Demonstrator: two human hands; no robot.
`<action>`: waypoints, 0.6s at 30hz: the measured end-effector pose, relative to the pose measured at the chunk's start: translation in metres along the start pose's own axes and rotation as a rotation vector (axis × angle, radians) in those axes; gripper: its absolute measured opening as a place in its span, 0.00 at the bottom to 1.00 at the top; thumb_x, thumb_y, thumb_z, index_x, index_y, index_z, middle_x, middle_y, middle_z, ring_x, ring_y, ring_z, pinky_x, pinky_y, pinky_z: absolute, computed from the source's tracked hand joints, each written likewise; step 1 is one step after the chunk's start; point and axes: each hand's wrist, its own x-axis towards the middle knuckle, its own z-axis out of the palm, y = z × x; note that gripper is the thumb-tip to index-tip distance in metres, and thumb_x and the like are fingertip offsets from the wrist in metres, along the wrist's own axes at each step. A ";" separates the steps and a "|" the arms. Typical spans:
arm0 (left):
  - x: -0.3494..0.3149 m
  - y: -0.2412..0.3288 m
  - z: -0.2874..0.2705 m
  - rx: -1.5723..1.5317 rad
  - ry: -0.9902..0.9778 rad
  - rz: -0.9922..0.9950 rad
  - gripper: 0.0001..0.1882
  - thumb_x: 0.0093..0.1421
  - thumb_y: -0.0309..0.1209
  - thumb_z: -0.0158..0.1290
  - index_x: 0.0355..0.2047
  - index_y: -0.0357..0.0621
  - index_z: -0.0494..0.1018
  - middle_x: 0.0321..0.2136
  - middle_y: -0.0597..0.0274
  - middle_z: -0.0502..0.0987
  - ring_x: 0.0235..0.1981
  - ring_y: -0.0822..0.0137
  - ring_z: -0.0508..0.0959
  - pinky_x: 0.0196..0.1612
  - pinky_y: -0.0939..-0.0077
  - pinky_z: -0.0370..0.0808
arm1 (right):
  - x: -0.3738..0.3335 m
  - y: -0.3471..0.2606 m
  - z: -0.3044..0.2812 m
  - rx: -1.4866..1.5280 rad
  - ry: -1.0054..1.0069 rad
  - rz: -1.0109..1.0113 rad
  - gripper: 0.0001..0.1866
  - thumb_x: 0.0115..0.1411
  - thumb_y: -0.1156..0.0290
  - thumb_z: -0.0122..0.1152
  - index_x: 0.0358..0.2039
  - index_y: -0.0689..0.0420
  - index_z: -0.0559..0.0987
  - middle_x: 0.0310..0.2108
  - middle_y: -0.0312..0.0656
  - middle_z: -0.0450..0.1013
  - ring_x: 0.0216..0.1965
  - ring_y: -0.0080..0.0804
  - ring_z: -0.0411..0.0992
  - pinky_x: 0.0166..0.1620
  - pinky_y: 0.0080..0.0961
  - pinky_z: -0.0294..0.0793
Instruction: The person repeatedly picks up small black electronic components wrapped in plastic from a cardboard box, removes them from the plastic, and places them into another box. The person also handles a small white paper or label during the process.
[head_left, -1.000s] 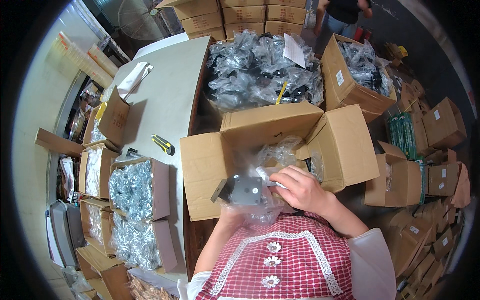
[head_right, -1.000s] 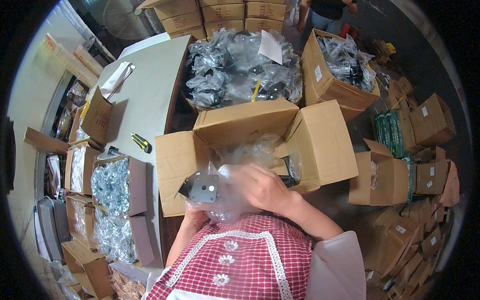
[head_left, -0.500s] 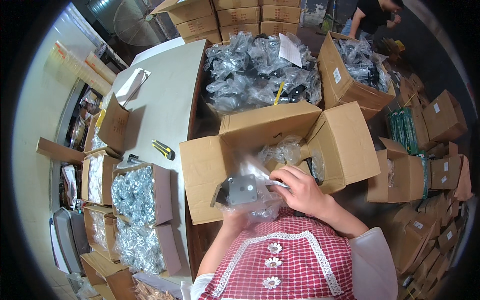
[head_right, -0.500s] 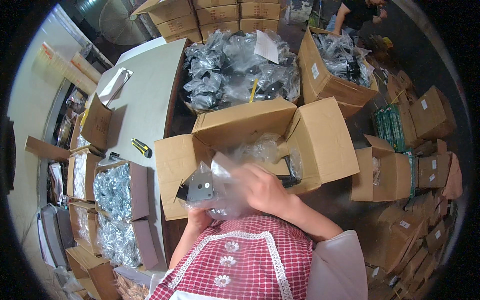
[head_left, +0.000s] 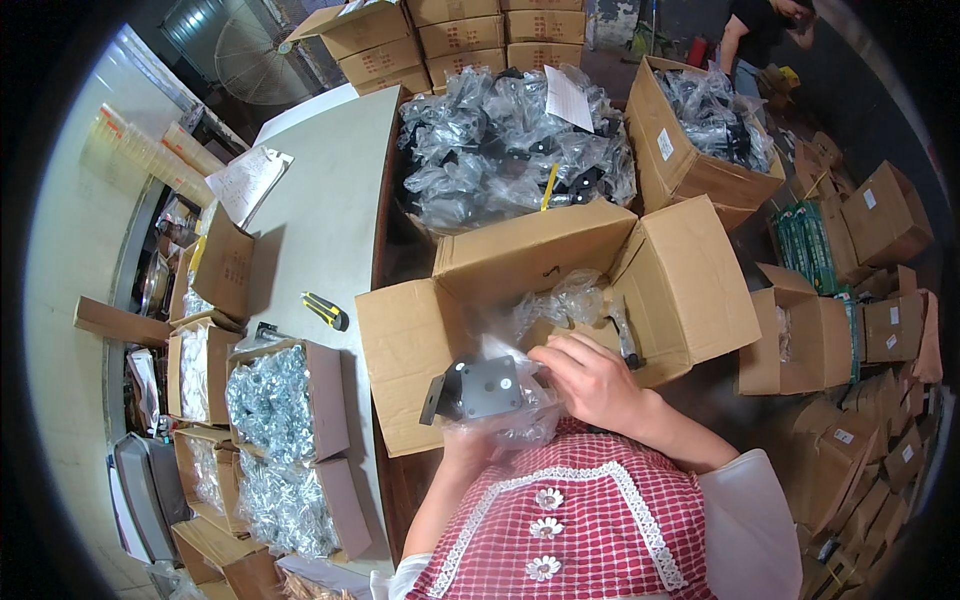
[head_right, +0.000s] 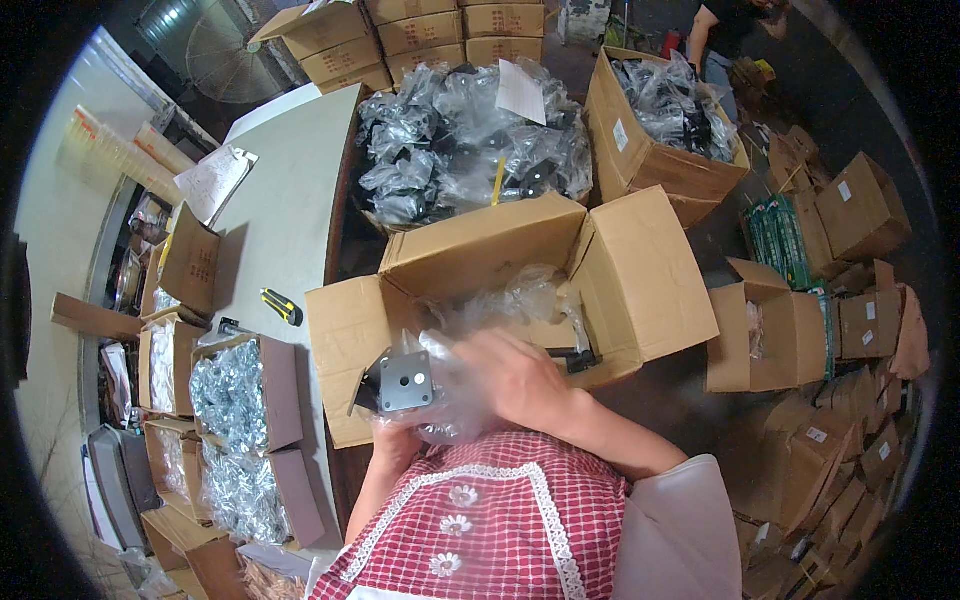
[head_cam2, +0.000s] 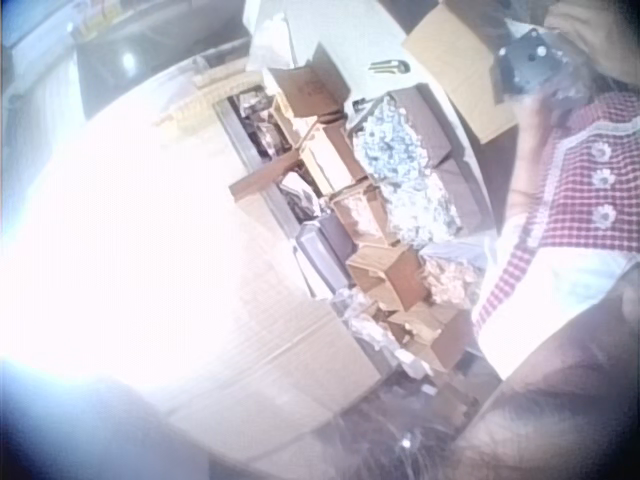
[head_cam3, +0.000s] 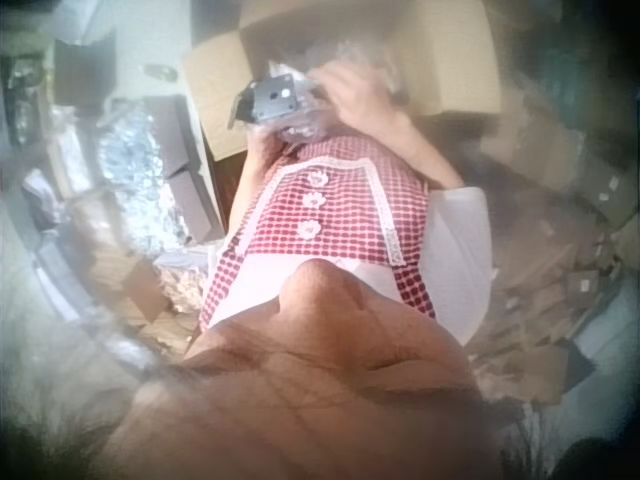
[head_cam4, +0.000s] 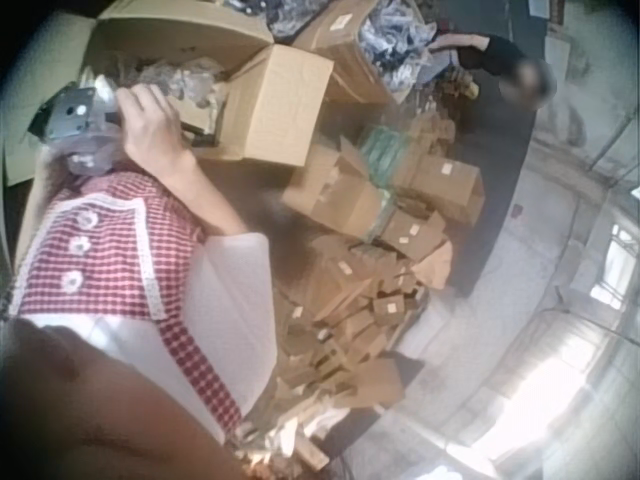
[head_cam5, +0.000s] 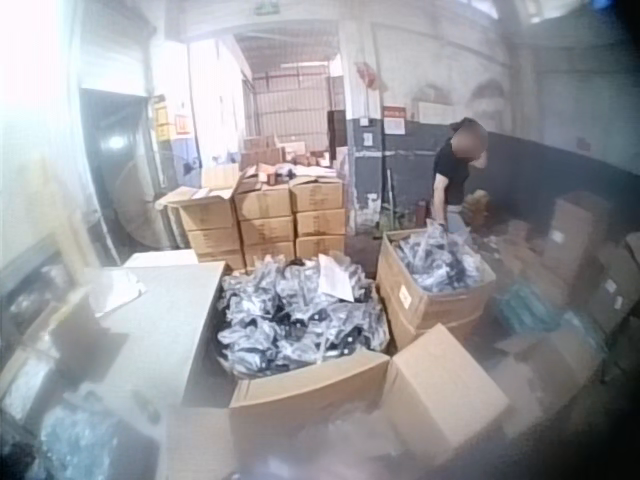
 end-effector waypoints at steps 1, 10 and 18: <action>-0.001 0.001 0.001 -0.008 0.016 -0.021 0.27 0.54 0.31 0.64 0.55 0.38 0.74 0.46 0.53 0.81 0.45 0.58 0.83 0.44 0.63 0.84 | -0.001 0.001 0.002 0.005 -0.005 -0.010 0.18 0.52 0.82 0.68 0.46 0.62 0.81 0.41 0.48 0.78 0.44 0.47 0.78 0.48 0.37 0.79; -0.002 0.029 0.011 -0.110 0.044 -0.145 0.24 0.46 0.25 0.56 0.46 0.31 0.79 0.41 0.46 0.83 0.40 0.51 0.84 0.46 0.56 0.83 | -0.010 0.006 0.004 0.083 -0.036 -0.102 0.16 0.51 0.84 0.67 0.43 0.64 0.83 0.34 0.48 0.80 0.36 0.45 0.81 0.39 0.35 0.80; -0.006 0.035 0.011 -0.144 0.031 -0.157 0.30 0.46 0.28 0.60 0.51 0.29 0.76 0.44 0.46 0.83 0.42 0.51 0.84 0.47 0.56 0.83 | -0.005 0.002 -0.008 0.064 0.011 -0.103 0.16 0.57 0.78 0.69 0.48 0.63 0.81 0.31 0.48 0.80 0.31 0.45 0.81 0.35 0.34 0.79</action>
